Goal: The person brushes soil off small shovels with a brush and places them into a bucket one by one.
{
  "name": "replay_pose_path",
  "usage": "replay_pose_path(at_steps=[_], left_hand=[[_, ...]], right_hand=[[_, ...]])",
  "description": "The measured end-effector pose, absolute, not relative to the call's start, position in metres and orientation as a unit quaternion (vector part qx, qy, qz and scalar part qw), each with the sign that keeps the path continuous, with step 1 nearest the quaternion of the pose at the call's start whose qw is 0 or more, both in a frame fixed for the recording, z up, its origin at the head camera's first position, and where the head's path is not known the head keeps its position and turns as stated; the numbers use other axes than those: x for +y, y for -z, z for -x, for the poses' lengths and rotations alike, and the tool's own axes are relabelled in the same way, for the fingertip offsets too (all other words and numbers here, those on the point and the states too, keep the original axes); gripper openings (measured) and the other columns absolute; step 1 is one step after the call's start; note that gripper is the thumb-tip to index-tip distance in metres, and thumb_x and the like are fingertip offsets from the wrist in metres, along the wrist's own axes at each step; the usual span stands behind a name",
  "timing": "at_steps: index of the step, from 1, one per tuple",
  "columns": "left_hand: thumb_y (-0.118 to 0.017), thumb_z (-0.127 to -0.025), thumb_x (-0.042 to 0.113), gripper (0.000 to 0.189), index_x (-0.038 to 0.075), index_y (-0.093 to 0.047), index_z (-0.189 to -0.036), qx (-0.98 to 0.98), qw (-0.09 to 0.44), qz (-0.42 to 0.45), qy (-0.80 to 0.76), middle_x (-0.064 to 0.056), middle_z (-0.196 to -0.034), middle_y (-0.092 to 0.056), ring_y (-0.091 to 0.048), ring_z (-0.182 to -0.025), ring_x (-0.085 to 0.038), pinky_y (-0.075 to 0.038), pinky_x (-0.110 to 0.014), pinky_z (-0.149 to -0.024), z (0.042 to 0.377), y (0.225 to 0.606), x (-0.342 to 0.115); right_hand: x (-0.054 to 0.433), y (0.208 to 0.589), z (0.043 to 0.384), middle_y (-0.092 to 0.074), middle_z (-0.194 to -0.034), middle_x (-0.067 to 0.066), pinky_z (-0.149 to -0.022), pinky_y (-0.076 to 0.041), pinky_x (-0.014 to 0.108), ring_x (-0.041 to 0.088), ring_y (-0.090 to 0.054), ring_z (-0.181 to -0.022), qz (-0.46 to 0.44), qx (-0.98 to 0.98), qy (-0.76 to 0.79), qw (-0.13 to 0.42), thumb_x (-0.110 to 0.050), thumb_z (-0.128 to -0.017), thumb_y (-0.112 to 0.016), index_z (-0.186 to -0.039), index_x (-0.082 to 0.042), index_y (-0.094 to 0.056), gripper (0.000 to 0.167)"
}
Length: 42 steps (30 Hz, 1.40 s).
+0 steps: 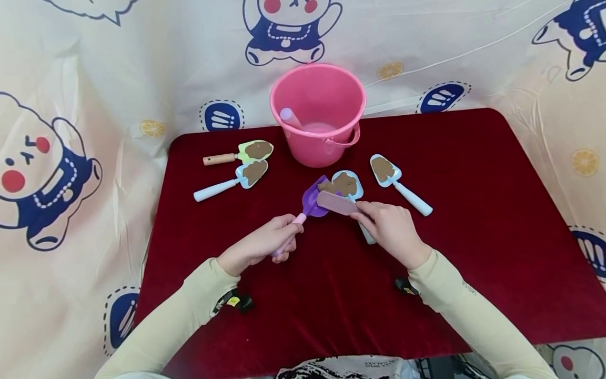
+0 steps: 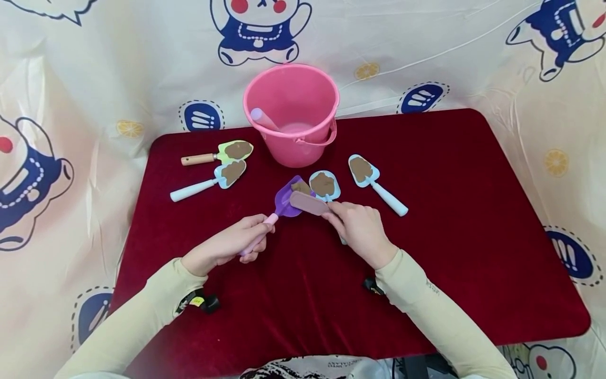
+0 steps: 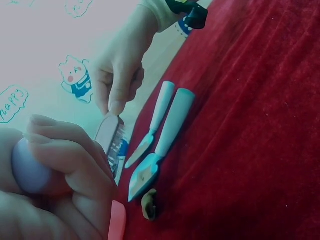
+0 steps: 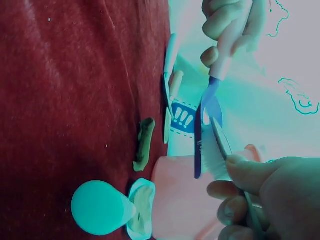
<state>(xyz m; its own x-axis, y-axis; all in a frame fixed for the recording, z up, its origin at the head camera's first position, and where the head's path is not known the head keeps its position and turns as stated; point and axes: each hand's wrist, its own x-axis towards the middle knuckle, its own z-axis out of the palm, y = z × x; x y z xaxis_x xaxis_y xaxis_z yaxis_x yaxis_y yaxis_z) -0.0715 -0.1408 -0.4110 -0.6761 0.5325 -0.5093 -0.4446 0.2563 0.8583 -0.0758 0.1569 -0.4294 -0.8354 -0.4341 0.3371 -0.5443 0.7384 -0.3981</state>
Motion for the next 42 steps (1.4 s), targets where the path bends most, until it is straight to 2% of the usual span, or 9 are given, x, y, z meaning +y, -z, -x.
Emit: replay_pose_path(at_steps=[4, 7, 9, 14, 20, 28, 33, 42], left_hand=[[-0.037, -0.109, 0.018, 0.030, -0.009, -0.041, -0.121, 0.684, 0.398, -0.030, -0.611, -0.001, -0.062, -0.046, -0.043, -0.041, -0.007, -0.035, -0.020, -0.042, 0.073, 0.409, -0.141], [-0.037, -0.109, 0.019, 0.031, -0.009, -0.040, -0.121, 0.685, 0.397, -0.030, -0.610, -0.001, -0.062, -0.046, -0.043, -0.041, -0.007, -0.036, -0.019, -0.042, 0.074, 0.407, -0.140], [-0.037, -0.109, 0.018, 0.030, -0.009, -0.040, -0.120, 0.684, 0.400, -0.032, -0.609, -0.001, -0.062, -0.046, -0.043, -0.041, -0.007, -0.036, -0.019, -0.042, 0.074, 0.407, -0.140], [-0.036, -0.112, 0.020, 0.026, -0.005, -0.041, -0.115, 0.684, 0.403, -0.039, -0.606, -0.001, -0.060, -0.045, -0.042, -0.039, -0.007, -0.035, -0.019, -0.041, 0.073, 0.408, -0.139], [-0.038, -0.110, 0.020, 0.025, -0.005, -0.041, -0.115, 0.686, 0.402, -0.032, -0.605, -0.001, -0.060, -0.046, -0.042, -0.039, -0.007, -0.035, -0.020, -0.041, 0.071, 0.408, -0.139], [-0.037, -0.109, 0.018, 0.027, -0.007, -0.041, -0.119, 0.687, 0.402, -0.029, -0.605, -0.001, -0.062, -0.045, -0.043, -0.040, -0.007, -0.035, -0.019, -0.041, 0.069, 0.407, -0.141], [-0.038, -0.109, 0.020, 0.030, -0.008, -0.040, -0.120, 0.683, 0.402, -0.028, -0.609, -0.001, -0.062, -0.045, -0.043, -0.040, -0.007, -0.036, -0.019, -0.042, 0.069, 0.409, -0.139], [-0.040, -0.109, 0.021, 0.029, -0.007, -0.041, -0.118, 0.686, 0.407, -0.034, -0.603, -0.002, -0.061, -0.046, -0.043, -0.040, -0.007, -0.036, -0.020, -0.042, 0.065, 0.414, -0.141]], right_hand=[[0.154, 0.430, 0.077, -0.070, -0.079, -0.002, -0.052, -0.047, 0.031, 0.009, -0.053, -0.057, -0.289, -0.911, -0.268, 0.122, -0.026, -0.098, -0.075, -0.100, -0.012, -0.074, 0.014], [0.153, 0.432, 0.077, -0.074, -0.085, -0.001, -0.055, -0.052, 0.033, 0.009, -0.059, -0.061, -0.312, -0.903, -0.270, 0.121, -0.025, -0.096, -0.076, -0.104, -0.011, -0.075, 0.016], [0.154, 0.432, 0.078, -0.073, -0.084, -0.002, -0.054, -0.052, 0.033, 0.009, -0.061, -0.062, -0.318, -0.905, -0.258, 0.117, -0.025, -0.096, -0.076, -0.103, -0.012, -0.075, 0.016], [0.159, 0.430, 0.078, -0.072, -0.082, -0.002, -0.051, -0.050, 0.034, 0.011, -0.061, -0.061, -0.302, -0.918, -0.233, 0.107, -0.026, -0.097, -0.076, -0.104, -0.013, -0.074, 0.016], [0.163, 0.429, 0.079, -0.077, -0.091, 0.001, -0.053, -0.052, 0.037, 0.016, -0.068, -0.068, -0.280, -0.924, -0.237, 0.108, -0.026, -0.095, -0.077, -0.109, -0.013, -0.078, 0.019], [0.158, 0.430, 0.076, -0.077, -0.092, 0.000, -0.054, -0.054, 0.036, 0.014, -0.067, -0.066, -0.276, -0.916, -0.262, 0.124, -0.028, -0.095, -0.078, -0.105, -0.013, -0.079, 0.017], [0.155, 0.434, 0.075, -0.077, -0.092, -0.002, -0.059, -0.055, 0.036, 0.011, -0.067, -0.069, -0.305, -0.906, -0.273, 0.110, -0.027, -0.095, -0.077, -0.105, -0.013, -0.077, 0.017], [0.162, 0.436, 0.075, -0.076, -0.090, -0.001, -0.050, -0.050, 0.034, 0.012, -0.064, -0.063, -0.276, -0.926, -0.235, 0.107, -0.029, -0.095, -0.078, -0.106, -0.014, -0.078, 0.019]])
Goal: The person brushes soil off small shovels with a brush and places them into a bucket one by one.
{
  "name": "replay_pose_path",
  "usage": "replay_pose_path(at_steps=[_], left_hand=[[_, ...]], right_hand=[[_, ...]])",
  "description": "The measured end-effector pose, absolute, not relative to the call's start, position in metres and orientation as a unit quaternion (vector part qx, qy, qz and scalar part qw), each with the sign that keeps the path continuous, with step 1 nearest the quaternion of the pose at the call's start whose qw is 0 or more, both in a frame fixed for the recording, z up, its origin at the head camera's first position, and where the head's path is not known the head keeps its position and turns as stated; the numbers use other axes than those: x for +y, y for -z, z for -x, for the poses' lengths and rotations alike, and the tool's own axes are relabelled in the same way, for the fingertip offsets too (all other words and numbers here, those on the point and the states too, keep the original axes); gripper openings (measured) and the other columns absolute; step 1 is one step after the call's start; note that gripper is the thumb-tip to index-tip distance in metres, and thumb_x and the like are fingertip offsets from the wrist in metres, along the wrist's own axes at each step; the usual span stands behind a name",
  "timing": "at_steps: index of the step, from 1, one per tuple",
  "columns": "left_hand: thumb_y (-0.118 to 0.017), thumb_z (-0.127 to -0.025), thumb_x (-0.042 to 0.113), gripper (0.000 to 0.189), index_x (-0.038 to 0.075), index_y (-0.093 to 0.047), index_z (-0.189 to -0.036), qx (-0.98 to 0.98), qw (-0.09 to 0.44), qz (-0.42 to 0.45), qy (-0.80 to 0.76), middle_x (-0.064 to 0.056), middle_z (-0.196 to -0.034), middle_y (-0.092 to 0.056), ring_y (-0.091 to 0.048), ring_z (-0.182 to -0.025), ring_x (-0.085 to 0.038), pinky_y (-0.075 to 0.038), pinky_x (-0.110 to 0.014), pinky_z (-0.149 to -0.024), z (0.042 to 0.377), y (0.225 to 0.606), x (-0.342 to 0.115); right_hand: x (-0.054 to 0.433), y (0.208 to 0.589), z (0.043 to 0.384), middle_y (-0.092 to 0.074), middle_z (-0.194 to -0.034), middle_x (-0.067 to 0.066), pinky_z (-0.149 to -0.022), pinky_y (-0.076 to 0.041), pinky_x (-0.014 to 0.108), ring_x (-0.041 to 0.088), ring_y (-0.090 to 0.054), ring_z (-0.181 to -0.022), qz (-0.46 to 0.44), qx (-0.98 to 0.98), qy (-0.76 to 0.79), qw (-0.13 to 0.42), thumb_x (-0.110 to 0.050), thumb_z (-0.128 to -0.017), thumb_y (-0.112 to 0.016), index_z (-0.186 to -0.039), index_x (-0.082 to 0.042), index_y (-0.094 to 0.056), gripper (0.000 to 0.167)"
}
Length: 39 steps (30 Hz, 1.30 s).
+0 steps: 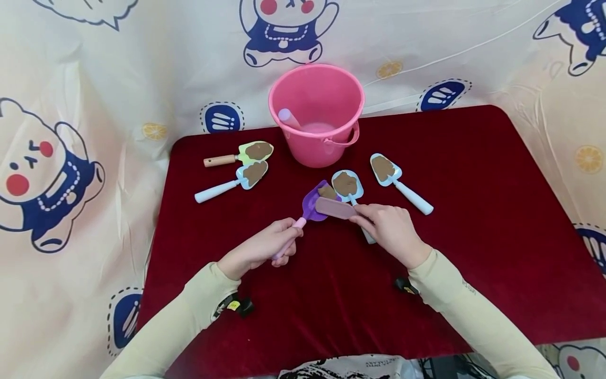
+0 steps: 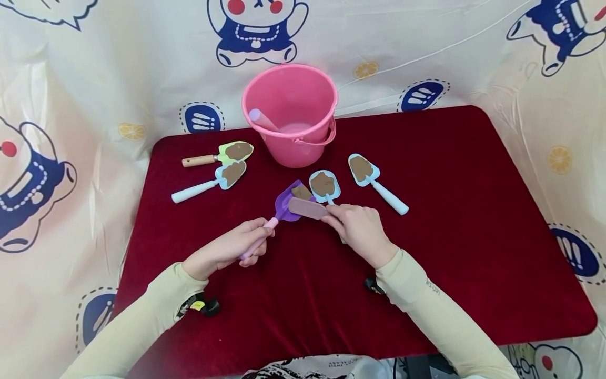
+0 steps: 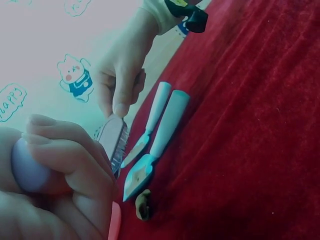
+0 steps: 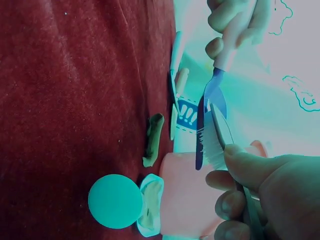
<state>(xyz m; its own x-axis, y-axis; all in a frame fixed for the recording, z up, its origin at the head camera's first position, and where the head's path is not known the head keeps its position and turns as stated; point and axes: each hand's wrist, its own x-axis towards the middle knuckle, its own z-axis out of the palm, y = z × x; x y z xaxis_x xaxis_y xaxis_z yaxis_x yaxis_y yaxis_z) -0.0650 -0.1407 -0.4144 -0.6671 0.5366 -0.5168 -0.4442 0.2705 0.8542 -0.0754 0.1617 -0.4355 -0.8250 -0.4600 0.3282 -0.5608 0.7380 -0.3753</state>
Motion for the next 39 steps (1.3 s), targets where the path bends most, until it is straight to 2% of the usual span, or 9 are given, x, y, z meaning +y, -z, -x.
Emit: replay_pose_path(at_steps=[9, 12, 16, 22, 25, 29, 31, 36, 39], left_hand=[[-0.039, -0.109, 0.020, 0.028, -0.007, -0.041, -0.116, 0.683, 0.404, -0.035, -0.608, -0.001, -0.061, -0.045, -0.043, -0.040, -0.007, -0.036, -0.020, -0.042, 0.066, 0.413, -0.140], [-0.038, -0.109, 0.021, 0.030, -0.008, -0.040, -0.119, 0.681, 0.404, -0.034, -0.609, -0.001, -0.062, -0.046, -0.043, -0.041, -0.007, -0.036, -0.020, -0.042, 0.066, 0.412, -0.141], [-0.039, -0.111, 0.023, 0.032, -0.008, -0.041, -0.120, 0.680, 0.404, -0.037, -0.611, -0.002, -0.063, -0.045, -0.042, -0.041, -0.007, -0.036, -0.020, -0.042, 0.066, 0.412, -0.144], [-0.039, -0.111, 0.024, 0.034, -0.009, -0.040, -0.120, 0.675, 0.408, -0.040, -0.613, -0.001, -0.063, -0.046, -0.043, -0.041, -0.007, -0.037, -0.020, -0.043, 0.065, 0.411, -0.143], [-0.039, -0.110, 0.023, 0.032, -0.008, -0.040, -0.119, 0.676, 0.405, -0.036, -0.614, -0.002, -0.063, -0.046, -0.042, -0.040, -0.007, -0.036, -0.020, -0.042, 0.065, 0.412, -0.142], [-0.039, -0.110, 0.021, 0.031, -0.008, -0.040, -0.119, 0.675, 0.404, -0.033, -0.616, -0.002, -0.063, -0.045, -0.042, -0.040, -0.007, -0.036, -0.020, -0.042, 0.065, 0.412, -0.142], [-0.039, -0.110, 0.021, 0.031, -0.009, -0.040, -0.119, 0.676, 0.402, -0.033, -0.616, -0.002, -0.064, -0.045, -0.042, -0.040, -0.007, -0.036, -0.020, -0.042, 0.065, 0.413, -0.142], [-0.039, -0.109, 0.020, 0.031, -0.009, -0.041, -0.119, 0.680, 0.401, -0.031, -0.613, -0.001, -0.063, -0.045, -0.042, -0.040, -0.007, -0.036, -0.020, -0.042, 0.065, 0.412, -0.141], [-0.039, -0.109, 0.020, 0.030, -0.009, -0.041, -0.119, 0.681, 0.402, -0.029, -0.612, -0.002, -0.063, -0.045, -0.042, -0.040, -0.007, -0.036, -0.020, -0.041, 0.065, 0.411, -0.142]], right_hand=[[0.165, 0.436, 0.076, -0.077, -0.090, 0.000, -0.052, -0.051, 0.035, 0.013, -0.064, -0.063, -0.260, -0.924, -0.251, 0.123, -0.026, -0.096, -0.077, -0.105, -0.014, -0.079, 0.015], [0.163, 0.433, 0.074, -0.072, -0.080, -0.003, -0.052, -0.049, 0.034, 0.010, -0.058, -0.059, -0.261, -0.917, -0.269, 0.134, -0.022, -0.097, -0.075, -0.097, -0.016, -0.078, 0.006], [0.156, 0.427, 0.071, -0.065, -0.071, -0.009, -0.053, -0.048, 0.033, 0.006, -0.051, -0.058, -0.284, -0.908, -0.281, 0.126, -0.023, -0.098, -0.074, -0.091, -0.019, -0.075, 0.008], [0.148, 0.431, 0.071, -0.071, -0.081, -0.005, -0.053, -0.050, 0.033, 0.007, -0.055, -0.060, -0.289, -0.914, -0.272, 0.089, -0.032, -0.097, -0.075, -0.097, -0.016, -0.074, 0.016], [0.149, 0.434, 0.073, -0.064, -0.071, -0.006, -0.047, -0.044, 0.032, 0.008, -0.051, -0.055, -0.266, -0.922, -0.264, 0.094, -0.032, -0.097, -0.075, -0.091, -0.016, -0.070, 0.018], [0.152, 0.435, 0.077, -0.046, -0.060, -0.007, -0.044, -0.036, 0.030, 0.010, -0.042, -0.051, -0.244, -0.929, -0.261, 0.099, -0.032, -0.098, -0.074, -0.082, -0.017, -0.061, 0.025], [0.154, 0.436, 0.079, -0.048, -0.061, -0.007, -0.045, -0.037, 0.030, 0.010, -0.043, -0.051, -0.239, -0.929, -0.265, 0.099, -0.031, -0.098, -0.074, -0.083, -0.017, -0.062, 0.024], [0.158, 0.439, 0.080, -0.066, -0.072, -0.005, -0.050, -0.045, 0.034, 0.011, -0.052, -0.056, -0.233, -0.927, -0.277, 0.097, -0.029, -0.098, -0.075, -0.093, -0.016, -0.071, 0.014], [0.159, 0.439, 0.080, -0.069, -0.075, -0.004, -0.052, -0.047, 0.034, 0.012, -0.054, -0.058, -0.232, -0.926, -0.280, 0.098, -0.029, -0.097, -0.075, -0.097, -0.015, -0.074, 0.014]])
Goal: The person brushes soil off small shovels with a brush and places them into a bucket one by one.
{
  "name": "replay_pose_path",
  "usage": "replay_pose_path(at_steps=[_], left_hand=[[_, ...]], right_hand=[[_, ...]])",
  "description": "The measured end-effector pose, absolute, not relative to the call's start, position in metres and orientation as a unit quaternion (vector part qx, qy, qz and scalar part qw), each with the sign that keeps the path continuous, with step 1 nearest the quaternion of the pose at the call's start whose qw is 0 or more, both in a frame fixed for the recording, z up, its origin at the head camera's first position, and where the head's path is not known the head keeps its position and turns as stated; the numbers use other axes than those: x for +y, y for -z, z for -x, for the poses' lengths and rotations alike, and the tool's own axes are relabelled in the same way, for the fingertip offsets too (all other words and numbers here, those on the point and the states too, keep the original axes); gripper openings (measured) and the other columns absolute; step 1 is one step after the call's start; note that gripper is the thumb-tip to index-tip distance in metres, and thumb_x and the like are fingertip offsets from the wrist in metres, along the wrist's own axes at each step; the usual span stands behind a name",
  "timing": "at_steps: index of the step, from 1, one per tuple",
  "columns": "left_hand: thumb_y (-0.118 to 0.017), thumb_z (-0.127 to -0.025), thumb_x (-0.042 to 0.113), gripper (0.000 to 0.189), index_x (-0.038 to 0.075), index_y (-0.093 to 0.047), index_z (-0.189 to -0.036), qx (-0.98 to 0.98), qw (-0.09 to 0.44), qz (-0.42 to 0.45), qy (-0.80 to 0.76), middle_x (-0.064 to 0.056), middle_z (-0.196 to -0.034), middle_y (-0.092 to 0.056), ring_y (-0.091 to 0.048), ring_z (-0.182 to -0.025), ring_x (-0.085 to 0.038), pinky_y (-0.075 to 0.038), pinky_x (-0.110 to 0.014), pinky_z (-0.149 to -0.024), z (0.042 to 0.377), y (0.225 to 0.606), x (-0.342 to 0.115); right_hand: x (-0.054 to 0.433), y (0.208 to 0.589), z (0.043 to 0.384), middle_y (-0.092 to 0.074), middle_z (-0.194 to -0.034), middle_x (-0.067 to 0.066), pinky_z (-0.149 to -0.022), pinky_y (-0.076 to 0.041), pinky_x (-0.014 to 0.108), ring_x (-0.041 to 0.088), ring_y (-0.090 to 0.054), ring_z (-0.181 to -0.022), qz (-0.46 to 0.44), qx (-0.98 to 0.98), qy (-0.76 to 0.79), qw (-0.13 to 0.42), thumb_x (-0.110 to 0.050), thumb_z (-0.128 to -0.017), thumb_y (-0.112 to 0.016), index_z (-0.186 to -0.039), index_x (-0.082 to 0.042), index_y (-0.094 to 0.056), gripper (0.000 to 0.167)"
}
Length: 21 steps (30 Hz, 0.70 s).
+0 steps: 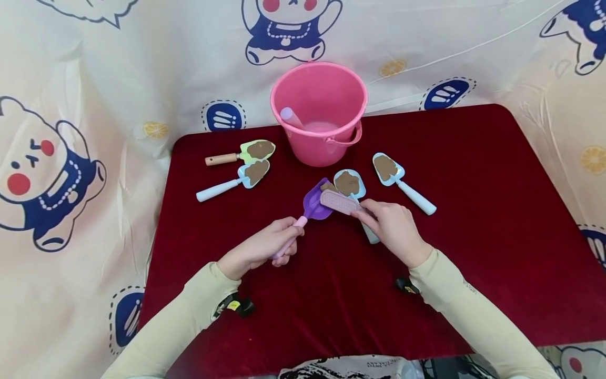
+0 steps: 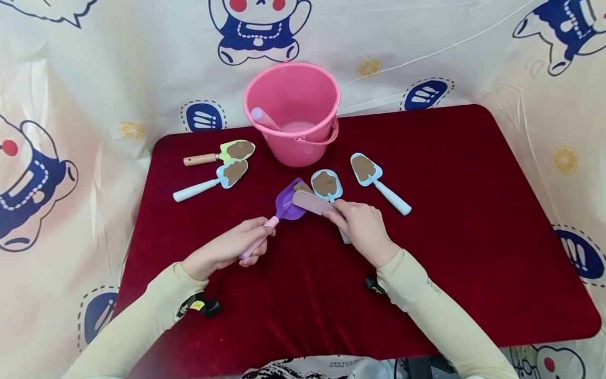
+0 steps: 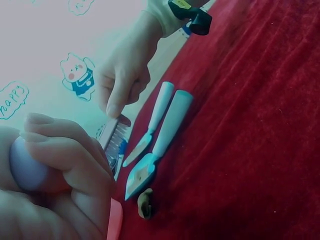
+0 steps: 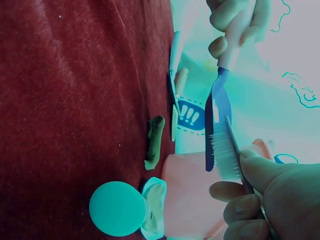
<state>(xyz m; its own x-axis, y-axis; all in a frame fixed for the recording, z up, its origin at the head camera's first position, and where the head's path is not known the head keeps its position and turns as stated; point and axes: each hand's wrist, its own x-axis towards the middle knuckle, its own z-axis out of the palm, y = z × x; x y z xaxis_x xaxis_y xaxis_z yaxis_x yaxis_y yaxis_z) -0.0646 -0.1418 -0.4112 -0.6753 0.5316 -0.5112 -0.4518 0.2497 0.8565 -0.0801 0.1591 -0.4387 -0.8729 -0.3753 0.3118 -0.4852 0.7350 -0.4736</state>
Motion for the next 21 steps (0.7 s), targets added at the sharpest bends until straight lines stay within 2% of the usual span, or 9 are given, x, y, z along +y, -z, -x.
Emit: replay_pose_path(at_steps=[21], left_hand=[[-0.039, -0.110, 0.019, 0.028, -0.008, -0.040, -0.118, 0.680, 0.402, -0.027, -0.613, -0.001, -0.064, -0.045, -0.042, -0.040, -0.007, -0.036, -0.019, -0.041, 0.0644, 0.4131, -0.1492]], right_hand=[[0.1594, 0.4394, 0.0835, -0.071, -0.078, -0.002, -0.051, -0.043, 0.031, 0.011, -0.053, -0.058, -0.215, -0.928, -0.289, 0.090, -0.030, -0.097, -0.075, -0.103, -0.012, -0.076, 0.018]])
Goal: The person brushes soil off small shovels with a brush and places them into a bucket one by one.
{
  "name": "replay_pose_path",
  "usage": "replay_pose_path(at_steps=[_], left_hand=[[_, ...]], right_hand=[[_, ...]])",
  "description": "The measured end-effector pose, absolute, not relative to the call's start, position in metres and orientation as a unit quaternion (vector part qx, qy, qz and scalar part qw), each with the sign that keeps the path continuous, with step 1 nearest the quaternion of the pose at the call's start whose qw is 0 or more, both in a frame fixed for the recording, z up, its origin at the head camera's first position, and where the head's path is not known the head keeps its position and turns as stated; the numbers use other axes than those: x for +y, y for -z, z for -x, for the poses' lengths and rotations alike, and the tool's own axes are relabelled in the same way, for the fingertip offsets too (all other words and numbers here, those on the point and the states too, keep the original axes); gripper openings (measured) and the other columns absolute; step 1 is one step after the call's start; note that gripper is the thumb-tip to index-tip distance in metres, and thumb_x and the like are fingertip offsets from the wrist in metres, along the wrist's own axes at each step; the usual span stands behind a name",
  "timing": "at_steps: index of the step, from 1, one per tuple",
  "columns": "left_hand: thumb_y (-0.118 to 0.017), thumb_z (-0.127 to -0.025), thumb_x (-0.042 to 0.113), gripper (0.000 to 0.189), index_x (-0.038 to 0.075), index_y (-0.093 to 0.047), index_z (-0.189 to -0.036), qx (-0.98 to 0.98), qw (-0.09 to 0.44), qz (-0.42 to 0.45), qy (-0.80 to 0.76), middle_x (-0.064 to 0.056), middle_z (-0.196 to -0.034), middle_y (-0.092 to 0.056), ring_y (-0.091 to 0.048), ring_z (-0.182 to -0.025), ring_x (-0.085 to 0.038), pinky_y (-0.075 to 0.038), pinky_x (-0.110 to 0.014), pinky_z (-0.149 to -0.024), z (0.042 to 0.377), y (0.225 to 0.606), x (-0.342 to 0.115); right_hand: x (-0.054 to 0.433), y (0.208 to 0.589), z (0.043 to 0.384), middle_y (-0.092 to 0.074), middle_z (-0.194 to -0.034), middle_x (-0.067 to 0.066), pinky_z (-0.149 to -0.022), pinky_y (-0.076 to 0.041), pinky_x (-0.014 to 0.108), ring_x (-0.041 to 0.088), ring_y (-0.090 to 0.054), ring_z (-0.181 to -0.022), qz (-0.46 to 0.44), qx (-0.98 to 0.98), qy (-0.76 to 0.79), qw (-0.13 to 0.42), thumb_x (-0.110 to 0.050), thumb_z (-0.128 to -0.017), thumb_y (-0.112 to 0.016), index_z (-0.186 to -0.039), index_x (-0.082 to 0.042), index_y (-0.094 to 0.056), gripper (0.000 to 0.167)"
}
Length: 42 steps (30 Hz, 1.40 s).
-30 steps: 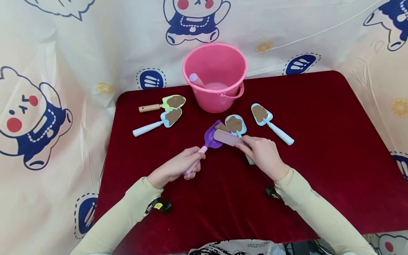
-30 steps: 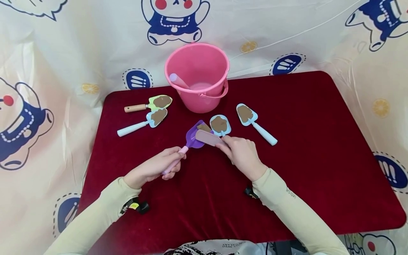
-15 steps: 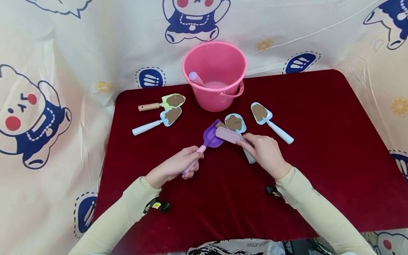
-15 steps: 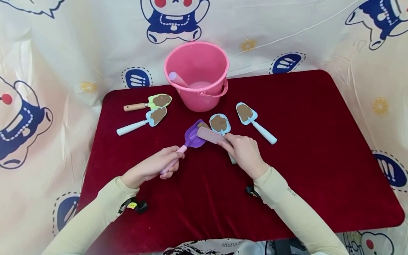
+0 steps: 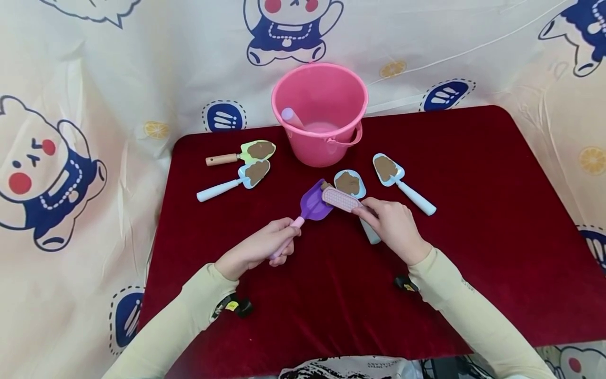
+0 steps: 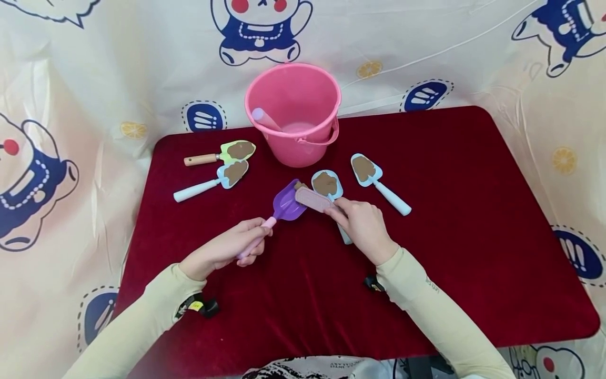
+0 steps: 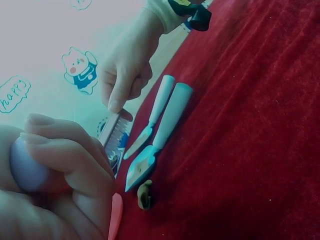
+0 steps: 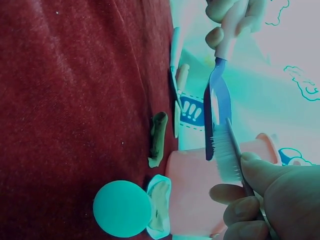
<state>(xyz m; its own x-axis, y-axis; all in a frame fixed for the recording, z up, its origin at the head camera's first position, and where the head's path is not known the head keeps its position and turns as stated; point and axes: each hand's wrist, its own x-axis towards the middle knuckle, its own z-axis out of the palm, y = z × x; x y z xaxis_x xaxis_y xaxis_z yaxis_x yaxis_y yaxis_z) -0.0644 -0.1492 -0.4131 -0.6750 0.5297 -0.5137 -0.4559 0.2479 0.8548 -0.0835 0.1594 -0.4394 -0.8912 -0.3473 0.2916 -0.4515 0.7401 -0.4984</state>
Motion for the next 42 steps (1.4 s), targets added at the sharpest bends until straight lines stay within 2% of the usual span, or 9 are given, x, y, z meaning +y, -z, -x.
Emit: replay_pose_path(at_steps=[17, 23, 29, 33, 38, 42], left_hand=[[-0.039, -0.109, 0.019, 0.027, -0.007, -0.041, -0.116, 0.688, 0.401, -0.025, -0.605, -0.001, -0.063, -0.046, -0.043, -0.040, -0.007, -0.036, -0.019, -0.041, 0.065, 0.414, -0.158], [-0.039, -0.109, 0.019, 0.028, -0.008, -0.041, -0.116, 0.691, 0.398, -0.026, -0.603, -0.002, -0.063, -0.047, -0.043, -0.040, -0.008, -0.037, -0.020, -0.041, 0.065, 0.414, -0.160], [-0.043, -0.107, 0.018, 0.024, -0.006, -0.041, -0.109, 0.700, 0.399, -0.018, -0.592, -0.001, -0.060, -0.045, -0.043, -0.039, -0.008, -0.035, -0.020, -0.040, 0.064, 0.412, -0.162], [-0.045, -0.106, 0.018, 0.023, -0.005, -0.042, -0.107, 0.715, 0.396, -0.022, -0.575, -0.002, -0.060, -0.045, -0.042, -0.039, -0.009, -0.035, -0.021, -0.040, 0.064, 0.410, -0.166], [-0.044, -0.106, 0.018, 0.020, -0.002, -0.042, -0.104, 0.735, 0.367, -0.028, -0.569, -0.002, -0.059, -0.046, -0.042, -0.039, -0.009, -0.036, -0.021, -0.041, 0.068, 0.405, -0.174], [-0.043, -0.108, 0.017, 0.018, 0.000, -0.043, -0.106, 0.739, 0.351, -0.026, -0.574, -0.003, -0.061, -0.048, -0.042, -0.041, -0.010, -0.037, -0.021, -0.041, 0.070, 0.403, -0.178]], right_hand=[[0.156, 0.437, 0.086, -0.057, -0.064, -0.005, -0.049, -0.039, 0.030, 0.012, -0.047, -0.054, -0.199, -0.930, -0.304, 0.061, -0.029, -0.098, -0.074, -0.099, -0.011, -0.074, 0.017], [0.156, 0.437, 0.089, -0.063, -0.069, -0.003, -0.050, -0.041, 0.030, 0.012, -0.051, -0.056, -0.193, -0.929, -0.311, 0.062, -0.028, -0.098, -0.074, -0.100, -0.010, -0.075, 0.017], [0.157, 0.440, 0.094, -0.060, -0.064, 0.000, -0.047, -0.039, 0.031, 0.013, -0.049, -0.051, -0.191, -0.932, -0.297, 0.076, -0.027, -0.100, -0.073, -0.094, -0.010, -0.072, 0.018], [0.160, 0.443, 0.096, -0.061, -0.065, -0.001, -0.049, -0.040, 0.031, 0.013, -0.050, -0.052, -0.182, -0.936, -0.297, 0.045, -0.026, -0.100, -0.072, -0.097, -0.009, -0.074, 0.018], [0.162, 0.447, 0.096, -0.059, -0.063, -0.003, -0.051, -0.039, 0.030, 0.013, -0.047, -0.052, -0.174, -0.936, -0.306, -0.004, -0.027, -0.102, -0.069, -0.101, -0.009, -0.076, 0.019], [0.164, 0.447, 0.097, -0.060, -0.064, -0.004, -0.052, -0.039, 0.029, 0.012, -0.045, -0.053, -0.171, -0.932, -0.318, 0.001, -0.028, -0.102, -0.069, -0.101, -0.010, -0.076, 0.019]])
